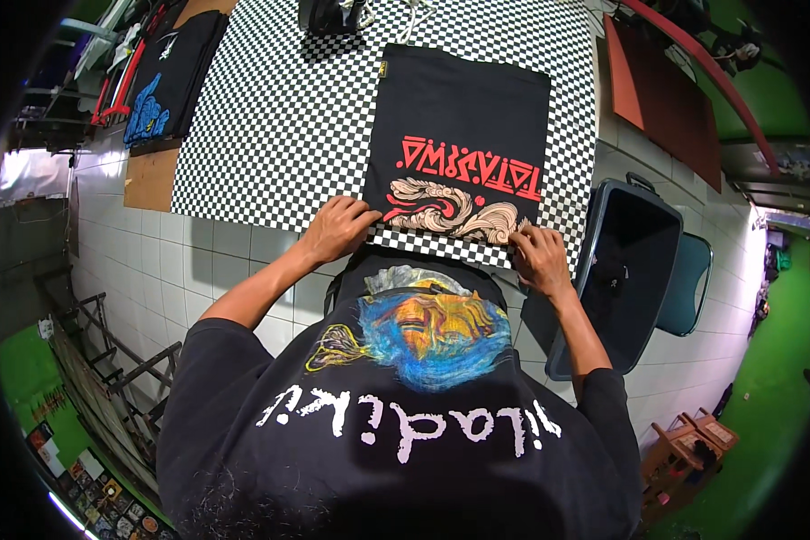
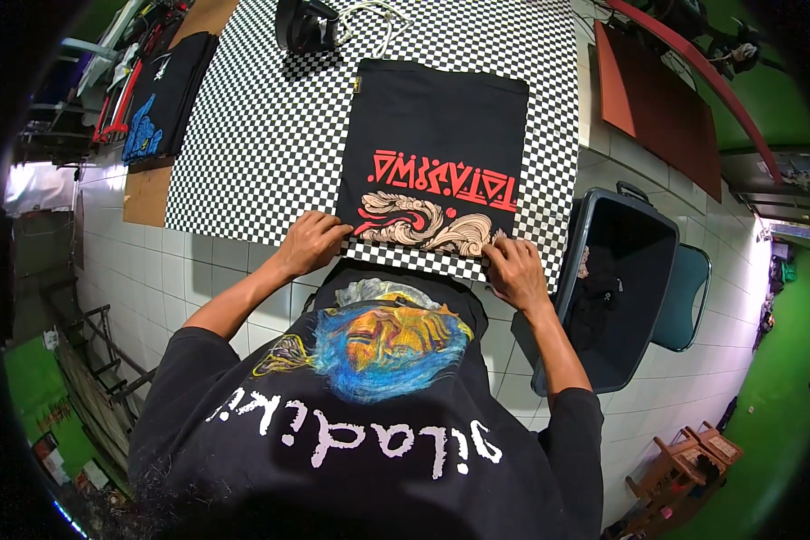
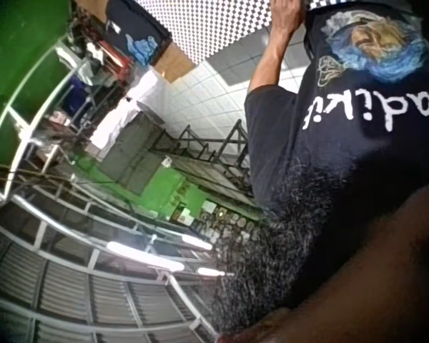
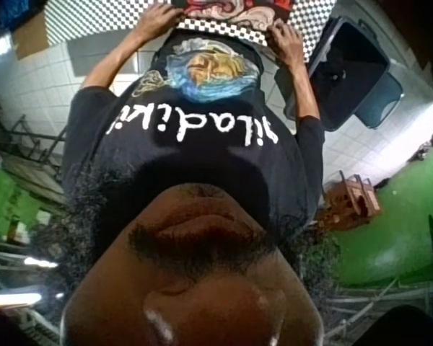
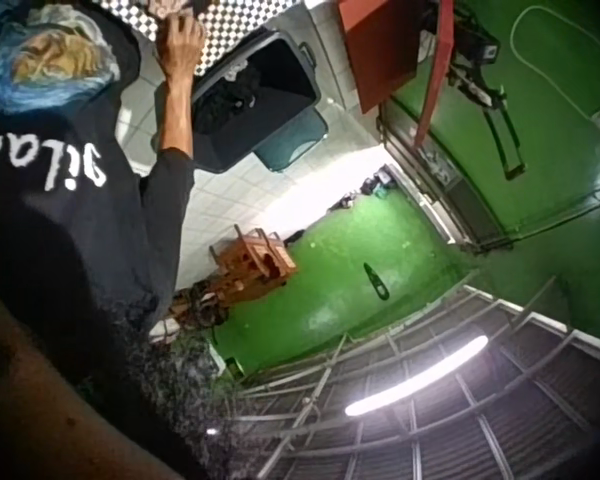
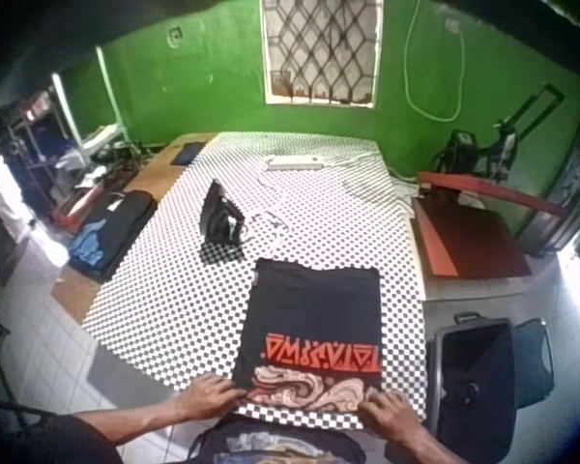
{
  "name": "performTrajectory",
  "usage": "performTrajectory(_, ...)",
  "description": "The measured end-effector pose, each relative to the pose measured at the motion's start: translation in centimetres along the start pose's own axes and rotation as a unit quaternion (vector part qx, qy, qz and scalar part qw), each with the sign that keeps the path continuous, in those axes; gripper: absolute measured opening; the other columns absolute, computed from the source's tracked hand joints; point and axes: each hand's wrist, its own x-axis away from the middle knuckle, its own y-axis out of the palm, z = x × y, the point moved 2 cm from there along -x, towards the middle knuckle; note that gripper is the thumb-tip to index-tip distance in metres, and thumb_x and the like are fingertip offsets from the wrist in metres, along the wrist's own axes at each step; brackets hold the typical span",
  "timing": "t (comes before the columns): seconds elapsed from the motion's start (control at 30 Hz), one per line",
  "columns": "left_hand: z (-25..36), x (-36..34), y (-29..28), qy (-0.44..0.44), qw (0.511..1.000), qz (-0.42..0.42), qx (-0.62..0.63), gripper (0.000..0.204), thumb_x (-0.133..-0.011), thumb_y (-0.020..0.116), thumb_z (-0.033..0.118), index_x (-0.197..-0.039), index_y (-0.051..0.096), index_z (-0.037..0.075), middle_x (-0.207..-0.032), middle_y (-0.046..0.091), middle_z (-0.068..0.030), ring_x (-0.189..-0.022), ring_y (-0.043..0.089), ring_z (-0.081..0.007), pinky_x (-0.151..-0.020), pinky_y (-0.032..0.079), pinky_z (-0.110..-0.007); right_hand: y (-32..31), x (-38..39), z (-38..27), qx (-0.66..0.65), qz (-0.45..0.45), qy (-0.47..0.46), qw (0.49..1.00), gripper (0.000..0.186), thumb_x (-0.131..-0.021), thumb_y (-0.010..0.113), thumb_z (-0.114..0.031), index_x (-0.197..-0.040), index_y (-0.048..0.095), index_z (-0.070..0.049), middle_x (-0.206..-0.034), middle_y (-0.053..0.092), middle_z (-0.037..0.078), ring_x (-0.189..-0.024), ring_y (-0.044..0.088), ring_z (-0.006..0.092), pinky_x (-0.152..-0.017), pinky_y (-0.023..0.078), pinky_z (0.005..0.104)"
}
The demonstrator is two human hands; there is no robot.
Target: Ironing and folding printed t-shirts on a checkered table.
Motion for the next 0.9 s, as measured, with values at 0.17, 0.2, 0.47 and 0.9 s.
performTrajectory(0.17,0.4,1.1,0.3,-0.028,1.000,-0.009,0.005,0.032,-0.080,0.073,0.007,-0.111,0.071,0.010,-0.096,0.066,-0.0069,-0.089,0.064,-0.0262,-0.079,0.051,-0.039,0.6,1.1,1.2,0.016,-0.093,0.021,0.995,0.043,-0.076,0.072,-0.003,-0.117,0.064,-0.012,-0.110,0.062,0.009,-0.101,0.063,0.0279,-0.091,0.047,0.0407)
performTrajectory(0.2,0.5,1.0,0.1,-0.033,0.999,-0.005,0.003,0.032,-0.080,0.072,0.007,-0.111,0.072,0.010,-0.095,0.065,-0.0071,-0.088,0.064,-0.0265,-0.078,0.051,-0.040,0.6,1.0,1.2,0.015,-0.093,0.019,0.995,0.043,-0.076,0.072,-0.003,-0.117,0.064,-0.012,-0.110,0.062,0.009,-0.101,0.063,0.0279,-0.091,0.047,0.0407)
performTrajectory(0.47,2.8,0.4,-2.0,-0.108,0.991,0.049,0.068,0.030,-0.079,0.074,0.012,-0.108,0.072,0.009,-0.091,0.063,-0.0068,-0.083,0.064,-0.0261,-0.075,0.052,-0.038,-1.2,0.0,0.5,-0.051,-0.070,0.034,0.996,0.041,-0.072,0.069,-0.010,-0.114,0.066,-0.009,-0.107,0.062,0.012,-0.100,0.062,0.0320,-0.089,0.048,0.0431)
performTrajectory(0.9,1.1,-2.2,1.5,-0.569,0.790,0.144,0.177,0.035,-0.091,0.075,0.038,-0.084,0.076,0.004,-0.061,0.064,-0.0025,-0.053,0.057,-0.0174,-0.057,0.047,-0.032,1.8,-3.0,-1.4,-0.052,0.076,0.123,0.988,0.038,-0.076,0.066,-0.005,-0.114,0.065,-0.009,-0.116,0.061,0.012,-0.108,0.060,0.0316,-0.099,0.041,0.0443)
